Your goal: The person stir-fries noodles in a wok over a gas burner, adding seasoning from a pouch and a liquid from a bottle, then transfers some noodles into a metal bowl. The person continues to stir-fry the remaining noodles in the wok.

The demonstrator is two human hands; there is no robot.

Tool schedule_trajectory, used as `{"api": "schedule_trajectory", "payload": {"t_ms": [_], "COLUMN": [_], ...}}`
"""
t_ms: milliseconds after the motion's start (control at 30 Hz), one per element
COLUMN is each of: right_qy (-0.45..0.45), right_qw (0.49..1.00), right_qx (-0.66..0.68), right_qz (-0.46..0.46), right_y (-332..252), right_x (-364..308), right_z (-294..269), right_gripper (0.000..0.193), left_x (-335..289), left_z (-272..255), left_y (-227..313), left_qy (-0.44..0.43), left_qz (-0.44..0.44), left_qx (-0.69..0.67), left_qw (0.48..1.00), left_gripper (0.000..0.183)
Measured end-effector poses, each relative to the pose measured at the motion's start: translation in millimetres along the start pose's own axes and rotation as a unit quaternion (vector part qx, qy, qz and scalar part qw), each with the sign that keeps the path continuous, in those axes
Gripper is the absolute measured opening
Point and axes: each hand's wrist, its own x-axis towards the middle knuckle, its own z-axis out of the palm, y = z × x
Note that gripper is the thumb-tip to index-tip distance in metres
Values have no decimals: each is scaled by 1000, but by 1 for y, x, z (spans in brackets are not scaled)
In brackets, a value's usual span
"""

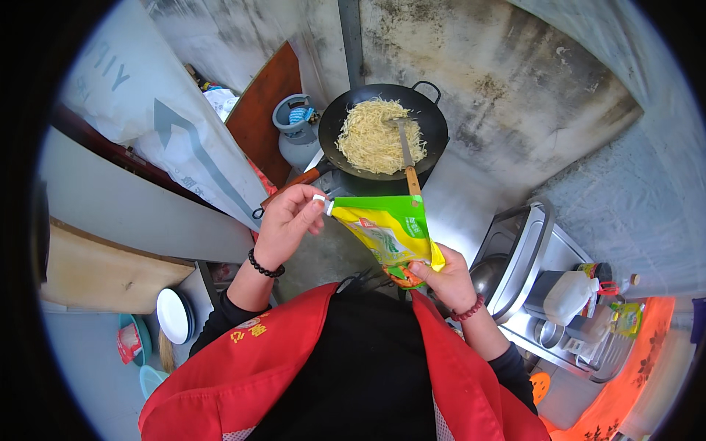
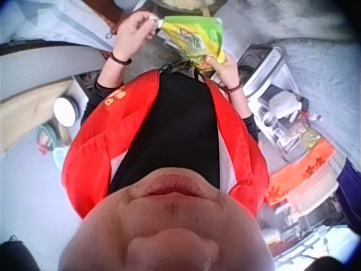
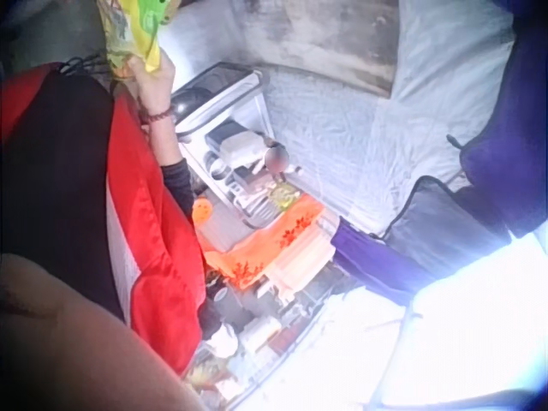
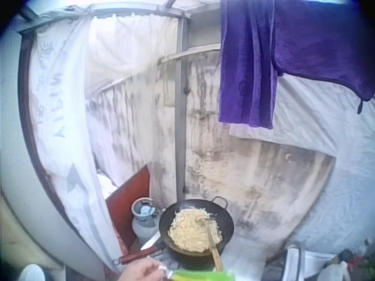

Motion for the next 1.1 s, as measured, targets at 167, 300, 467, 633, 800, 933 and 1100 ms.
{"api": "schedule_trajectory", "payload": {"t_ms": [167,300,467,633,800,933,1100], "right_qy": [86,175,277,308,311,324,301], "right_qw": [995,977,918,846,768,728,700], "right_qx": [-47,-111,-224,-428,-556,-602,-647], "right_qz": [3,-59,-173,-79,-65,-55,-21], "right_y": [-14,-42,-84,-91,-91,-89,-85], "right_x": [20,40,84,132,149,156,163], "right_z": [16,20,13,2,-4,-1,4], "right_gripper": [36,31,27,30,35,36,34], "left_x": [20,28,26,24,19,18,23], "left_z": [-27,-49,-73,-90,-104,-111,-113], "left_y": [-10,-19,-29,-37,-41,-43,-44], "left_qy": [52,59,53,69,81,79,82], "left_qz": [11,14,-6,-10,-29,-41,-46], "left_qx": [20,-5,7,-17,-15,4,5], "left_qw": [998,998,999,997,996,996,996], "left_gripper": [28,31,29,28,26,26,26]}}
